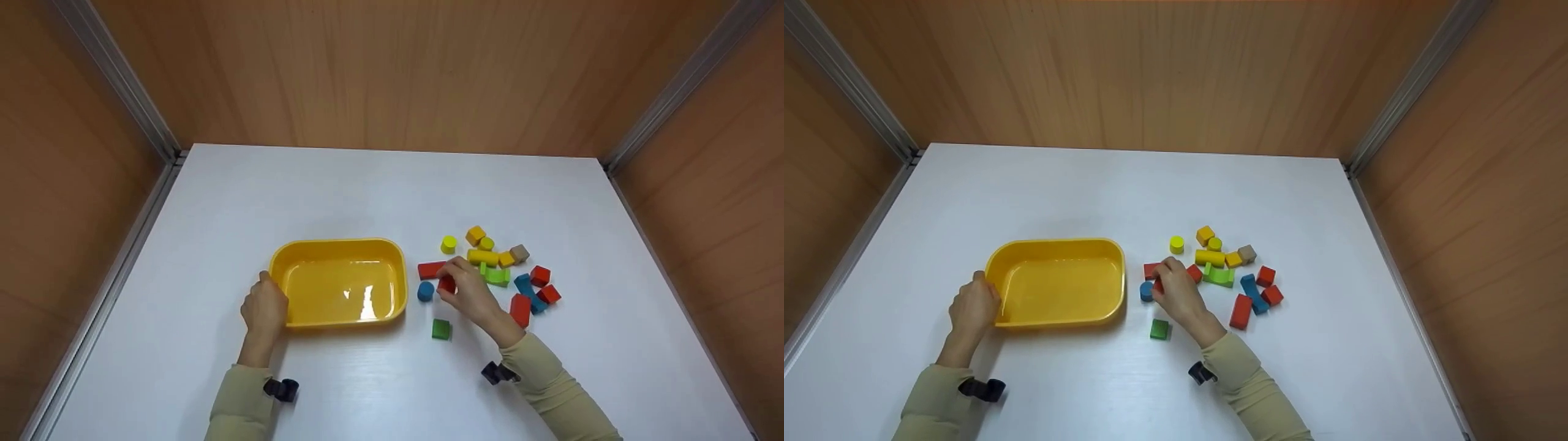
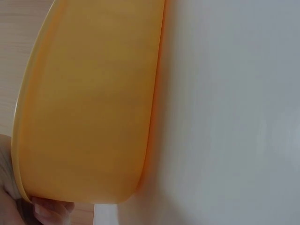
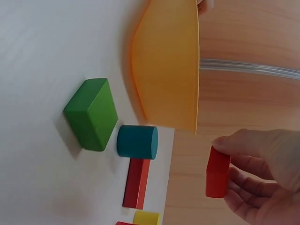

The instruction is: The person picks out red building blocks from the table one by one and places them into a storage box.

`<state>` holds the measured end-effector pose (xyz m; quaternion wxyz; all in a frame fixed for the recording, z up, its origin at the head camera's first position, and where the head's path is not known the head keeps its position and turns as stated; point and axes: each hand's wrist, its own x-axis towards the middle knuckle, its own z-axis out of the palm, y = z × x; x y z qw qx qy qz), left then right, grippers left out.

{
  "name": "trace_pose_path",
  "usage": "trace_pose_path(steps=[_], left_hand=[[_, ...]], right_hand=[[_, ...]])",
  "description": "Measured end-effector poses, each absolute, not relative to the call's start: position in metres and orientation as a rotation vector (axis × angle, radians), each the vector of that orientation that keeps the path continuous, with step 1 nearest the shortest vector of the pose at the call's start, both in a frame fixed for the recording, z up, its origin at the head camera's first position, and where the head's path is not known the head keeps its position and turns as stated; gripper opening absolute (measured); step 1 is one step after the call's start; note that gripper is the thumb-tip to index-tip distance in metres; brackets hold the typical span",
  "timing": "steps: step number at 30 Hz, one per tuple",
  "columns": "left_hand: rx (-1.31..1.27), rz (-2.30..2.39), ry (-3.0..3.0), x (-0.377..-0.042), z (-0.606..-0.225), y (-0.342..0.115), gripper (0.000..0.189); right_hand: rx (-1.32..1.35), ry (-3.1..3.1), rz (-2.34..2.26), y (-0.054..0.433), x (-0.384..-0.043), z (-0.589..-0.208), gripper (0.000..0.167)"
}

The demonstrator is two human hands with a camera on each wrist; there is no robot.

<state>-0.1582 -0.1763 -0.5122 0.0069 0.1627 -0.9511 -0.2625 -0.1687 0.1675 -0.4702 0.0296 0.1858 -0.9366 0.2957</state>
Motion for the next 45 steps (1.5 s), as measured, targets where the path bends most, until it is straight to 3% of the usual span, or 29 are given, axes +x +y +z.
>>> trace_pose_path(steps=[9, 20, 37, 45], left_hand=[[0.472, -0.807, -2.95, -0.158, -0.514, -0.176, 0.021], [0.524, -0.799, -2.985, -0.16, -0.514, -0.177, 0.026], [0.482, -0.788, -2.929, -0.158, -0.515, -0.175, 0.017], [0.523, -0.807, -2.987, -0.158, -0.513, -0.176, 0.025]], right_hand=[[0.793, -2.784, 0.827, 0.139, -0.179, -0.466, 0.022], [0.837, -2.853, 0.894, 0.1, -0.181, -0.458, 0.023], [0.973, -2.928, 0.765, 0.069, -0.192, -0.489, 0.018], [0.999, -3.07, 0.673, 0.062, -0.194, -0.495, 0.019]])
